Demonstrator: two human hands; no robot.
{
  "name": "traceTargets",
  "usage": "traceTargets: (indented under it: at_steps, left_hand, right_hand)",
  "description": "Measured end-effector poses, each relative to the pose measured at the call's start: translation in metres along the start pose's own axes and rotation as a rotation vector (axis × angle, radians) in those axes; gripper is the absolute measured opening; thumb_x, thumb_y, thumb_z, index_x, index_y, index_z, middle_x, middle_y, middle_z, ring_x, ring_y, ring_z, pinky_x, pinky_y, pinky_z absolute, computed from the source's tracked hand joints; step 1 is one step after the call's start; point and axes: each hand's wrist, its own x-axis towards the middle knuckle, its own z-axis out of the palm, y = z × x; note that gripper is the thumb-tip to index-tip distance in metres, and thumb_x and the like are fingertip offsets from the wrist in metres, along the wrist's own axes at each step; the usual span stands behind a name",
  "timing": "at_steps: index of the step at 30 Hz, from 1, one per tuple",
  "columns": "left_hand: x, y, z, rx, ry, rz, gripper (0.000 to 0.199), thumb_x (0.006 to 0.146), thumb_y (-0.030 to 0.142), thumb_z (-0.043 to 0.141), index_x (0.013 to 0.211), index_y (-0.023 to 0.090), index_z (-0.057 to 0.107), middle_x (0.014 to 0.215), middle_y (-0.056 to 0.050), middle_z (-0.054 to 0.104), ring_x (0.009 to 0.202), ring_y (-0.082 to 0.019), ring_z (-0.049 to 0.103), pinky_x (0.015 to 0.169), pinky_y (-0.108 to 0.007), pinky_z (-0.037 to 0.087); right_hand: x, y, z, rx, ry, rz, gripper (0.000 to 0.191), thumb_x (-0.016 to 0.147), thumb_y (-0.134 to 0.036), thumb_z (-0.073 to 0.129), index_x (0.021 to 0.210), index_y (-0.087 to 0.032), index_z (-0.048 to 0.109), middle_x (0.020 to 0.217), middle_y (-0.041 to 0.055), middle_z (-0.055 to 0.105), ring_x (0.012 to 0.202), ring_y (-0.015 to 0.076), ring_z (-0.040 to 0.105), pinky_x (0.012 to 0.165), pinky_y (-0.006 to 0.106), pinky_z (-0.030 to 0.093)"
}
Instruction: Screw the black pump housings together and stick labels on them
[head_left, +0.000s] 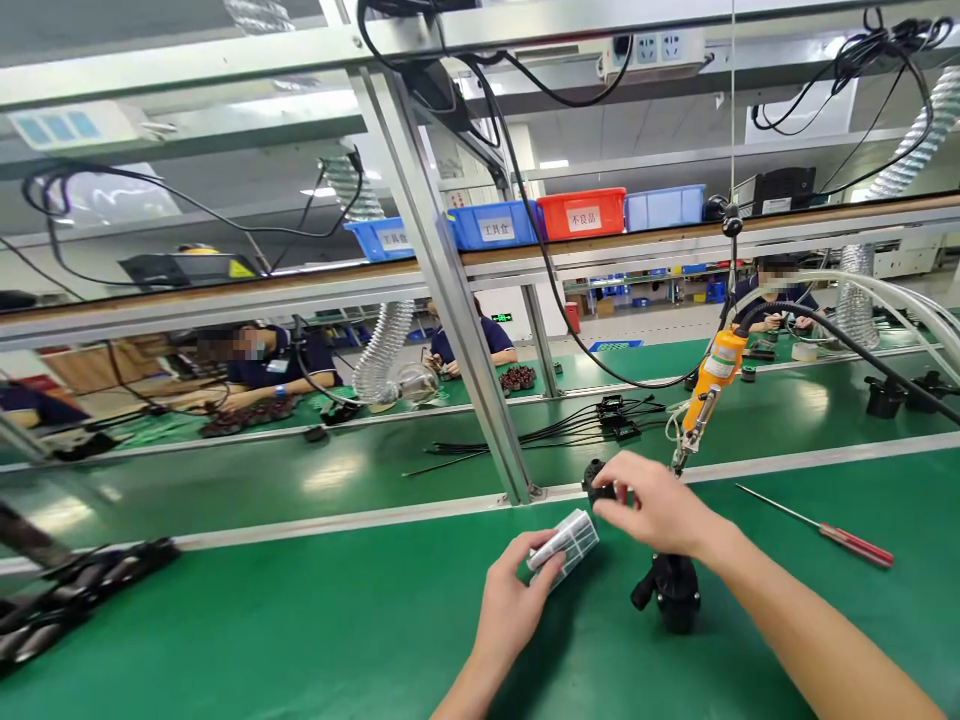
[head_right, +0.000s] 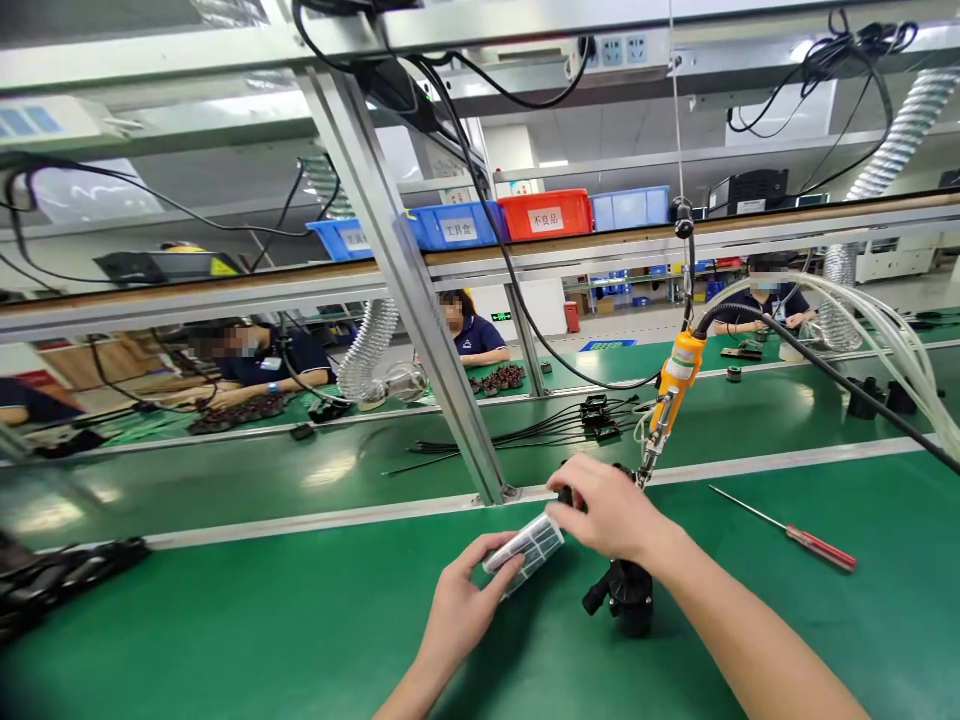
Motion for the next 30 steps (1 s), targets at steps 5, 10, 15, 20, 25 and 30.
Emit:
traceTargets:
  at_steps: [5,10,15,20,25,30]
  left_hand:
    - [-0.005,0.001,0.002,-0.103,0.000,0.031,0.039,0.086,0.057,0.074,0.093,0.018,0.077,0.097,-0.009,0.076,0.092,-0.028,0.068,0.088,-0.036,0.055]
    - [-0.007,-0.006,0.013,-0.235,0.060,-0.034,0.044,0.084,0.058,0.078,0.098,0.016,0.077,0.094,-0.008,0.077,0.084,-0.023,0.068,0.076,-0.029,0.055]
    - [-0.007,-0.007,0.016,-0.248,0.109,-0.110,0.050,0.085,0.063,0.075,0.097,0.015,0.078,0.089,-0.007,0.077,0.076,-0.021,0.065,0.069,-0.027,0.052]
    - [-0.008,0.001,0.011,-0.188,0.130,-0.075,0.042,0.086,0.058,0.075,0.094,0.018,0.079,0.085,-0.006,0.077,0.076,-0.022,0.066,0.070,-0.029,0.053]
    - [-0.008,0.009,0.006,-0.122,0.100,0.069,0.026,0.088,0.047,0.076,0.085,0.021,0.081,0.084,-0.006,0.075,0.080,-0.024,0.068,0.076,-0.030,0.053]
    - [-0.004,0.009,0.003,-0.174,0.105,-0.023,0.034,0.086,0.052,0.076,0.079,0.019,0.080,0.075,-0.004,0.074,0.070,-0.021,0.065,0.064,-0.026,0.050]
  right_hand:
    - [-0.010,0.029,0.052,0.108,-0.294,0.248,0.032,0.082,0.001,0.092,0.104,-0.016,0.077,0.091,-0.0011,0.068,0.074,0.0152,0.062,0.069,0.023,0.048]
    - [-0.014,0.033,0.057,0.181,-0.324,0.395,0.024,0.084,0.002,0.091,0.094,-0.015,0.077,0.088,-0.0018,0.070,0.077,0.0160,0.063,0.070,0.022,0.045]
    - [-0.013,0.026,0.055,0.241,-0.333,0.433,0.025,0.082,-0.001,0.093,0.093,-0.015,0.076,0.090,-0.0020,0.070,0.079,0.0160,0.063,0.068,0.021,0.044]
    - [-0.012,0.021,0.055,0.251,-0.310,0.412,0.022,0.086,0.003,0.087,0.084,-0.016,0.076,0.082,-0.0039,0.068,0.076,0.0145,0.062,0.067,0.021,0.043]
    - [-0.011,0.017,0.055,0.247,-0.279,0.373,0.022,0.091,0.002,0.081,0.081,-0.017,0.076,0.078,-0.0034,0.068,0.071,0.0144,0.062,0.064,0.023,0.042]
    - [-0.011,0.013,0.056,0.205,-0.256,0.272,0.021,0.095,-0.001,0.077,0.080,-0.016,0.076,0.078,-0.0004,0.068,0.073,0.0176,0.063,0.068,0.026,0.042]
